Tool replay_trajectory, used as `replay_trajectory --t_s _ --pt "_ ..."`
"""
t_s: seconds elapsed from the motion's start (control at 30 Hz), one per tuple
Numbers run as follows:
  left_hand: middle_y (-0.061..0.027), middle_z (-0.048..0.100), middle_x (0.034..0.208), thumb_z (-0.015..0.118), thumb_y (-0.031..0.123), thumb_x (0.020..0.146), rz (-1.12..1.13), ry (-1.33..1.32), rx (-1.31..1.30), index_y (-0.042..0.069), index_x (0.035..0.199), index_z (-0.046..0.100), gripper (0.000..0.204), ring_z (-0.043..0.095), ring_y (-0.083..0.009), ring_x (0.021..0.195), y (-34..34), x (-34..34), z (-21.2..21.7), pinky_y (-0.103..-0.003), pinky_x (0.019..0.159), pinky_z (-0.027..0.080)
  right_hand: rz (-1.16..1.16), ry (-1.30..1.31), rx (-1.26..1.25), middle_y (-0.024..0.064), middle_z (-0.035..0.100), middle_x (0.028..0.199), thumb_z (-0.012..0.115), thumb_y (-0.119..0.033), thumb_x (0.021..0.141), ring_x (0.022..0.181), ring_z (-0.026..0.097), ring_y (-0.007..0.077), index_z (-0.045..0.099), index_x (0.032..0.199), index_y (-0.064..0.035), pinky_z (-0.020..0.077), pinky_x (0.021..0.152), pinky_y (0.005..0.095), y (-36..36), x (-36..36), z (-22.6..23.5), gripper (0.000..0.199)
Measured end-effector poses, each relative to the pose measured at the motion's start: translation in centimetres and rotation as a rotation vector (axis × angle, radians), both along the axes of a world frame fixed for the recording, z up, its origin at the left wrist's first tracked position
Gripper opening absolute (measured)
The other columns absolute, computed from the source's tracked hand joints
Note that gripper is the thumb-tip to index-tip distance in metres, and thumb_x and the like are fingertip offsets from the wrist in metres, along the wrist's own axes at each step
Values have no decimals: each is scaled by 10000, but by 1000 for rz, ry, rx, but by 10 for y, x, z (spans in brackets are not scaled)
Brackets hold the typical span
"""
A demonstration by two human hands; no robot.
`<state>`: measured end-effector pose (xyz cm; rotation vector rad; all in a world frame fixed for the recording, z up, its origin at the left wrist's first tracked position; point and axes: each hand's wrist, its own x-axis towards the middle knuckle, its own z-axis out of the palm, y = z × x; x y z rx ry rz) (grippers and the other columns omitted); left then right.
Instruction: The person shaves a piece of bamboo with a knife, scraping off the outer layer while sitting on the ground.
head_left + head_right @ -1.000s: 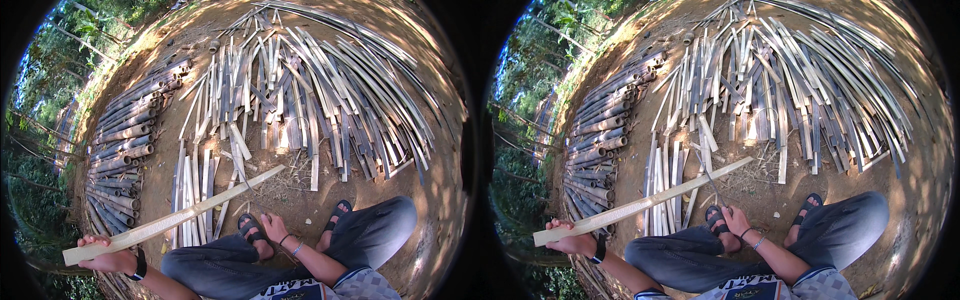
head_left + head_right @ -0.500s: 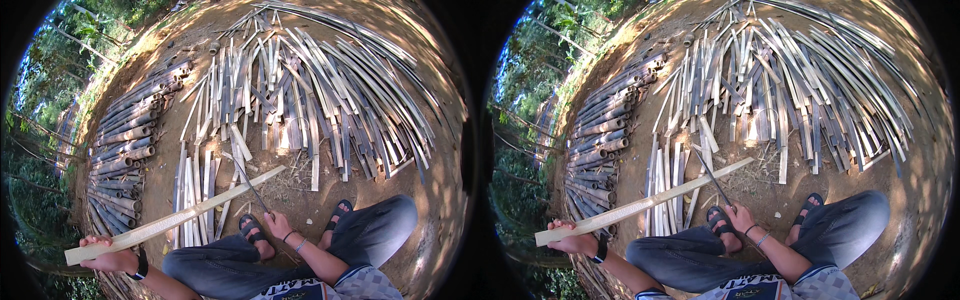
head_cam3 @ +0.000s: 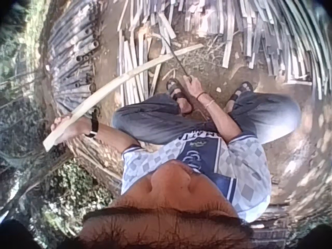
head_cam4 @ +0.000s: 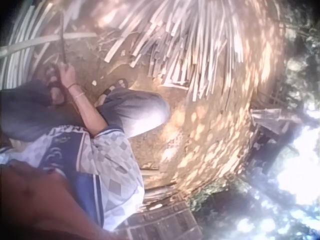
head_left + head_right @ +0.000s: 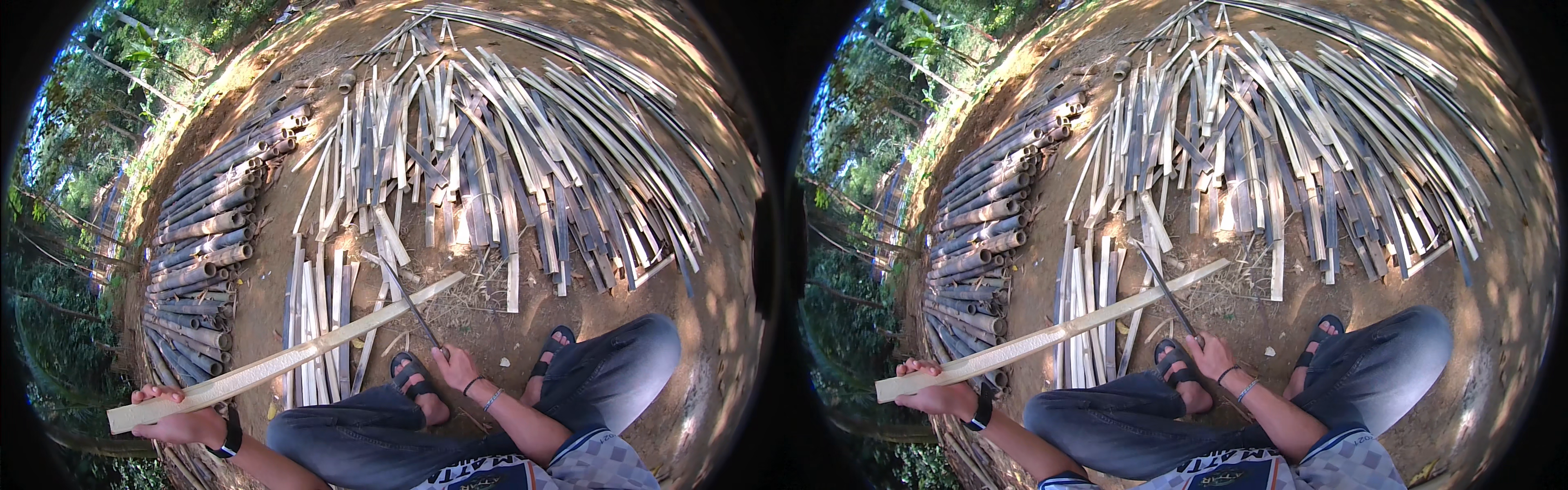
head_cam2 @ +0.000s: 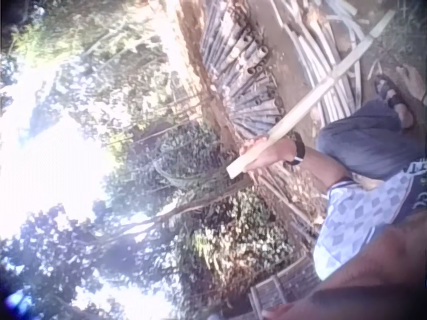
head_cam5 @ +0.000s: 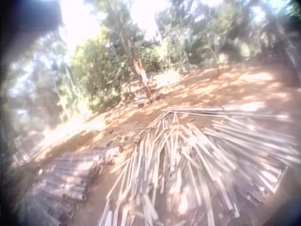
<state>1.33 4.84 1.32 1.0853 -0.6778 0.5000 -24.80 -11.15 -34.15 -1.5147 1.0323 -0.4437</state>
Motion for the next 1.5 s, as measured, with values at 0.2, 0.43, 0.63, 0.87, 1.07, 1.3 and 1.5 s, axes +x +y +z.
replay_trajectory --t_s 0.2,0.43,0.63,0.87,1.07,1.3,1.5 --pt "-71 522 782 139 565 967 93 43 -29 70 973 476 599 453 -115 456 -7 -7 3 -195 408 380 149 -116 -63 219 545 601 528 -352 903 617 575 420 549 825 24 425 561 473 12 -1 33 385" --pt "-71 523 779 142 569 965 50 49 -44 68 970 477 603 446 -120 455 -11 -8 3 -201 416 386 10 76 -29 223 569 624 514 -371 909 628 583 427 554 820 29 431 566 475 0 -6 -5 412" --pt "-69 524 769 136 566 965 77 17 -8 70 968 475 601 450 -122 453 -7 -6 3 -201 420 391 231 -90 -126 224 580 649 524 -351 905 657 588 425 572 898 25 447 589 460 8 -7 21 379" --pt "-74 516 771 131 564 966 82 46 -12 61 967 469 606 437 -131 447 -12 -8 6 -212 419 382 -15 39 9 229 572 646 493 -404 917 664 596 417 586 864 22 452 588 458 -5 -6 -8 439" --pt "-80 513 774 128 565 965 37 23 -13 55 970 468 612 441 -136 452 -10 -7 5 -216 423 392 128 -59 -120 229 572 659 518 -380 906 678 598 414 583 875 11 445 580 457 1 -10 -4 398" --pt "-80 512 777 123 554 969 86 56 -33 56 980 468 606 444 -136 457 -15 -7 6 -218 416 388 -29 72 31 234 578 680 538 -369 899 699 603 412 566 839 10 431 592 466 -3 -7 -24 384" --pt "-78 512 775 127 558 967 99 29 -16 62 978 468 602 447 -131 460 -11 -5 6 -212 413 383 90 7 -72 235 590 685 540 -381 893 704 606 411 584 833 17 448 625 468 -1 -11 -19 405"
